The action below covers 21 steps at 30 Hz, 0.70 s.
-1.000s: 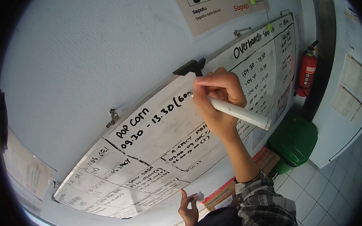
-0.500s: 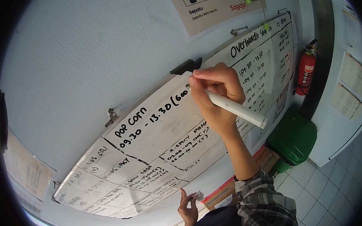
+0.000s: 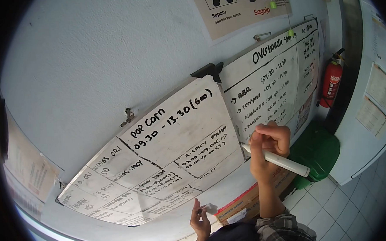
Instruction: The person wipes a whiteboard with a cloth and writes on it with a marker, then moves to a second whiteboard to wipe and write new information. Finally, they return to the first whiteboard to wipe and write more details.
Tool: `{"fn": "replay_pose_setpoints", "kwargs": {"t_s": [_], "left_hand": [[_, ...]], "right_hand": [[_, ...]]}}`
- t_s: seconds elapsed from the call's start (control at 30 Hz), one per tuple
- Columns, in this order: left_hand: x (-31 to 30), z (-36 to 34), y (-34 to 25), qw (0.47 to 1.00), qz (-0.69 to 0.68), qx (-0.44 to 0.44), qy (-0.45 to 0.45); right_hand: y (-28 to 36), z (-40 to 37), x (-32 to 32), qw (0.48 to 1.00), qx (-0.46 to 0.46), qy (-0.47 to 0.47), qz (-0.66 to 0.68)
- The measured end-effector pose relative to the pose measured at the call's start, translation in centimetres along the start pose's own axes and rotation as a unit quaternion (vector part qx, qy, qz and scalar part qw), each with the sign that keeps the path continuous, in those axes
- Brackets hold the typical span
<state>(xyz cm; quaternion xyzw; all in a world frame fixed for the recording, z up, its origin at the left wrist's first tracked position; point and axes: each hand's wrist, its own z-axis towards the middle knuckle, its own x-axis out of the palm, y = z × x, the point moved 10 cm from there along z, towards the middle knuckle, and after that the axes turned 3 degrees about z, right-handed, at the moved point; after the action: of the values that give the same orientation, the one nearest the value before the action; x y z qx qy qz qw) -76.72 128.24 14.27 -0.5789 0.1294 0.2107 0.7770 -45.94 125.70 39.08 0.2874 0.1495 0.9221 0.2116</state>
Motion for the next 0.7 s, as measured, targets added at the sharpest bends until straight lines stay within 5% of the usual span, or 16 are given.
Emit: {"fn": "replay_pose_setpoints", "kwargs": {"t_s": [0.2,0.27,0.43,0.53,0.7], "left_hand": [[2.8,-1.9,4.0,0.968,-0.224,-0.109,0.008],[3.7,-2.7,5.7,0.911,-0.357,-0.207,0.0],[3.8,-1.6,4.5,0.854,-0.476,-0.209,-0.015],[3.4,-0.5,5.6,0.82,-0.552,-0.143,-0.05],[3.4,-0.2,2.4,0.732,-0.652,-0.157,-0.12]], "right_hand": [[-0.2,-1.3,-4.6,0.997,0.06,-0.037,-0.025],[0.1,-1.2,-5.3,0.996,0.067,-0.041,-0.031],[0.3,-1.0,-8.2,0.987,0.111,-0.103,-0.055],[0.5,-0.9,-9.3,0.988,0.112,-0.092,-0.057],[0.3,-1.2,-8.4,0.982,0.172,-0.058,-0.043]]}}
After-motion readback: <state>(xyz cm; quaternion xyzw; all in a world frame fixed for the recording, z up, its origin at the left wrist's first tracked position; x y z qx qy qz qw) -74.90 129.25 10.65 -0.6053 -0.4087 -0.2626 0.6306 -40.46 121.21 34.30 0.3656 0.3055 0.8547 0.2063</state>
